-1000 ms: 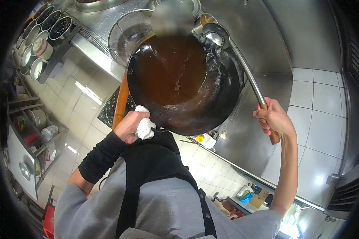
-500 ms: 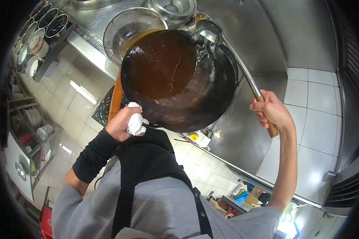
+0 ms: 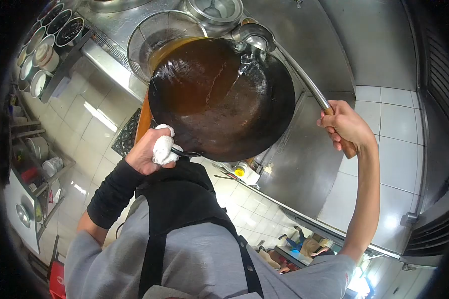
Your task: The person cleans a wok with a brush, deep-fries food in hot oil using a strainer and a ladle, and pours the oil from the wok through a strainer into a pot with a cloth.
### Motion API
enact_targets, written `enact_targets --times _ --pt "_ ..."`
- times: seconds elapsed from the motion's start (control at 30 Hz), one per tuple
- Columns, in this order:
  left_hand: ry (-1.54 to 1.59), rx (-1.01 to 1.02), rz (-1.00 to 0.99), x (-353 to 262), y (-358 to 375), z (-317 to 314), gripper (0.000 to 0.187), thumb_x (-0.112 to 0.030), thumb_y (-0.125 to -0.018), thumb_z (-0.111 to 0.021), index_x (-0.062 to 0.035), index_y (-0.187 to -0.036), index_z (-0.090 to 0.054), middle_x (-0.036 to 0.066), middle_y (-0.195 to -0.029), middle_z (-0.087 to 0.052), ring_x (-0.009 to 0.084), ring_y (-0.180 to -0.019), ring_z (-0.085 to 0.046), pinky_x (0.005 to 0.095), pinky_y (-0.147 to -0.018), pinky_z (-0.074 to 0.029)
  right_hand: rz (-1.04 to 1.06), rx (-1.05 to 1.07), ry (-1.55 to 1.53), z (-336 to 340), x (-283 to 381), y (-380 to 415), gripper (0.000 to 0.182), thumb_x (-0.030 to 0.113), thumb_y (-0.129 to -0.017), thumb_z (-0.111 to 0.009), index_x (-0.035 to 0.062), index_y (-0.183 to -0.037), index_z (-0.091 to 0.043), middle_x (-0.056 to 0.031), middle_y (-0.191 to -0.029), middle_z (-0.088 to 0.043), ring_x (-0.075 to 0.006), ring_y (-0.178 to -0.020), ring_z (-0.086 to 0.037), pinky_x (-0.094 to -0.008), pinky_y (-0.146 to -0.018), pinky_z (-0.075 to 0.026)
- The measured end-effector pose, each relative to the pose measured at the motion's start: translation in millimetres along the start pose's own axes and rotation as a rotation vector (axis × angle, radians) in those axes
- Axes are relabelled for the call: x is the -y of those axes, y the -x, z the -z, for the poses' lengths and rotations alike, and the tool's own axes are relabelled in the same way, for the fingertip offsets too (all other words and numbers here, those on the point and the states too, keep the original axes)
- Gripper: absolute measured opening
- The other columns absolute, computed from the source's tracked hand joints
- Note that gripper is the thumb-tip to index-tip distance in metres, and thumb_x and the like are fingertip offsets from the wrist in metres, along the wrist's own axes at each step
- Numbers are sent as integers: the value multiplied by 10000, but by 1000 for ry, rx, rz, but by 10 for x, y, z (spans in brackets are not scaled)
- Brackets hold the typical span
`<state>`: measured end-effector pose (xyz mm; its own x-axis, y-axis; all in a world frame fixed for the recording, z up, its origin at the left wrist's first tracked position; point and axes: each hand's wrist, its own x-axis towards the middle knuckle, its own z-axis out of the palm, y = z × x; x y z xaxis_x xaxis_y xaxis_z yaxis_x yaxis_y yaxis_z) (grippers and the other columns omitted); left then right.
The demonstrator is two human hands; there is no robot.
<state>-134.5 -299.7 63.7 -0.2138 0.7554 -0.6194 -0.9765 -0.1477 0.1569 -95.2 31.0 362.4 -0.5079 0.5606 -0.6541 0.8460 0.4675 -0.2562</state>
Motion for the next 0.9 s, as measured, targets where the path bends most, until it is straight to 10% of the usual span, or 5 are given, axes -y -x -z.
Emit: enact_targets --times 0.47,0.57,0.77,0.9 --pt "92 33 56 -79 14 -13 172 -289 -969 -597 -118 -977 -587 49 -716 -618 275 -705 -736 347 -517 -574 42 -24 147 294 321 -69 175 -28 -842 -630 64 -825 -482 34 -554 -443 -45 -351 -380 -241 -276 -304" --pt "122 35 46 -155 35 -99 212 -252 -917 -615 -52 -923 -547 172 -809 -616 330 -731 -695 314 -453 -538 55 -25 181 381 445 -59 172 -9 -846 -645 58 -822 -488 37 -558 -442 -44 -361 -386 -243 -283 -309" --pt "188 177 83 -233 20 -169 176 -263 -962 -609 -89 -934 -602 56 -802 -615 288 -800 -731 313 -519 -548 117 -36 318 550 689 -78 163 21 -858 -666 41 -831 -507 42 -563 -435 -41 -379 -403 -248 -295 -327" --pt "328 233 211 -243 -58 -262 256 -337 -918 -618 -109 -1019 -559 256 -975 -615 267 -599 -649 266 -464 -566 142 -67 446 716 878 -146 148 25 -859 -670 33 -854 -522 42 -558 -440 -51 -376 -403 -254 -304 -328"
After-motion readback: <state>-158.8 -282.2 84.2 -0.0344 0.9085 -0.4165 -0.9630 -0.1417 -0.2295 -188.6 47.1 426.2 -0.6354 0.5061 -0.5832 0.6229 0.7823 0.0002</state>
